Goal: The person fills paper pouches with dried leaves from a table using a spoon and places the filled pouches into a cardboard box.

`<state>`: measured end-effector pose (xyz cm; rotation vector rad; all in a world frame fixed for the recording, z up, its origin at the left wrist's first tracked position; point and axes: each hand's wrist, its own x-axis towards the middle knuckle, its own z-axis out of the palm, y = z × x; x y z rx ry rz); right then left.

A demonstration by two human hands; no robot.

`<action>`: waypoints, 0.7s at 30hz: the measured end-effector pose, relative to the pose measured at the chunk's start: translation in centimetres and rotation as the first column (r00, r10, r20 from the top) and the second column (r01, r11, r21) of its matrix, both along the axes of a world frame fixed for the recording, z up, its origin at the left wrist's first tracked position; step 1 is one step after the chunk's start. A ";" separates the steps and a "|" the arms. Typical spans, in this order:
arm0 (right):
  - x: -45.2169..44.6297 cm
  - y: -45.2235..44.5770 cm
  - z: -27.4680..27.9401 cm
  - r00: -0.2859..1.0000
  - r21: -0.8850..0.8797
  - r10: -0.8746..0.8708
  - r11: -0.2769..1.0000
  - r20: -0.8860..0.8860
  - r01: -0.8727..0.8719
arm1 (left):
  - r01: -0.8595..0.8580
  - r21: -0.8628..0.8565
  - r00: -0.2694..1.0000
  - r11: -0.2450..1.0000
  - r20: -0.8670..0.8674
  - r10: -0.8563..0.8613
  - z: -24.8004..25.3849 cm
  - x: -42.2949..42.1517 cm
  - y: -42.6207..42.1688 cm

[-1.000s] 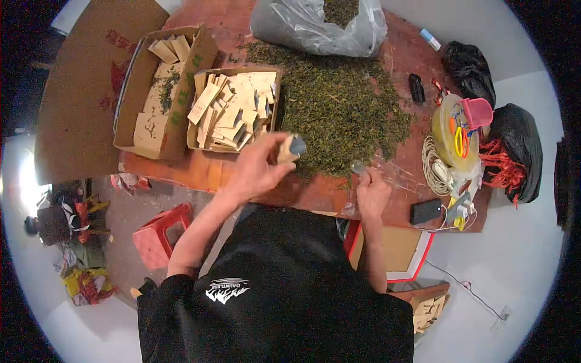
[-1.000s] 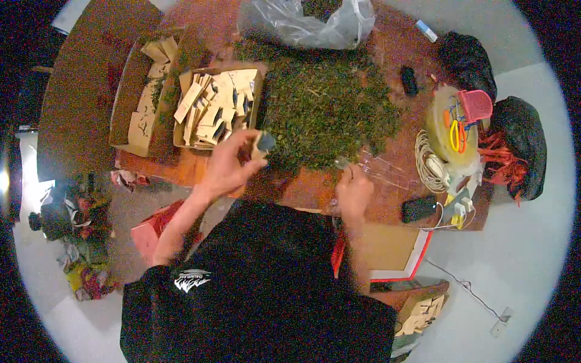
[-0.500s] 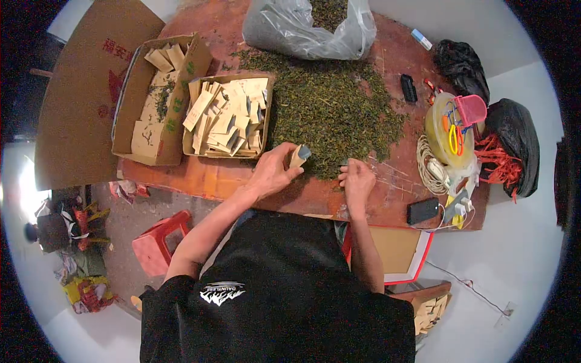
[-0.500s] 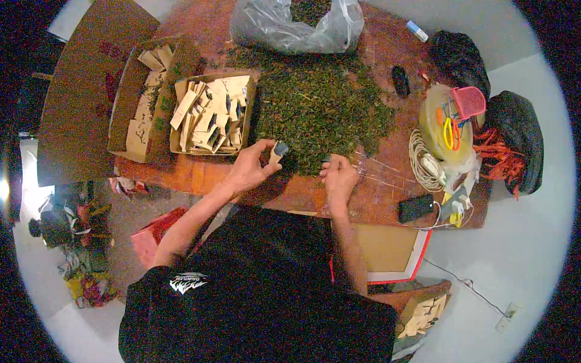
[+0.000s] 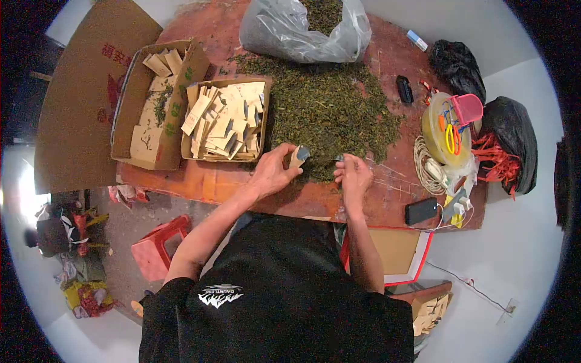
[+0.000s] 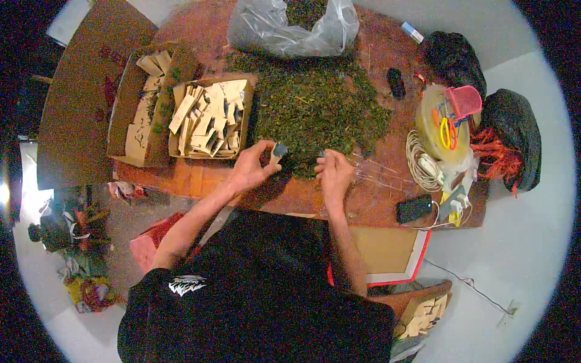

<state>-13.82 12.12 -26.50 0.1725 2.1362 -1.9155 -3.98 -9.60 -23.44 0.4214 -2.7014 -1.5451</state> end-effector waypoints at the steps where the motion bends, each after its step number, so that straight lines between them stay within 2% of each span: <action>1: -0.1 -0.2 -0.1 1.000 -0.005 -0.001 1.000 0.013 0.001 | -0.001 0.005 1.000 1.000 0.016 0.001 0.0 0.0 0.1; 21: -0.8 -1.5 -0.3 0.999 -0.062 0.041 0.997 0.020 -0.039 | -0.014 0.029 0.998 0.999 0.069 0.012 -0.9 -0.1 -0.5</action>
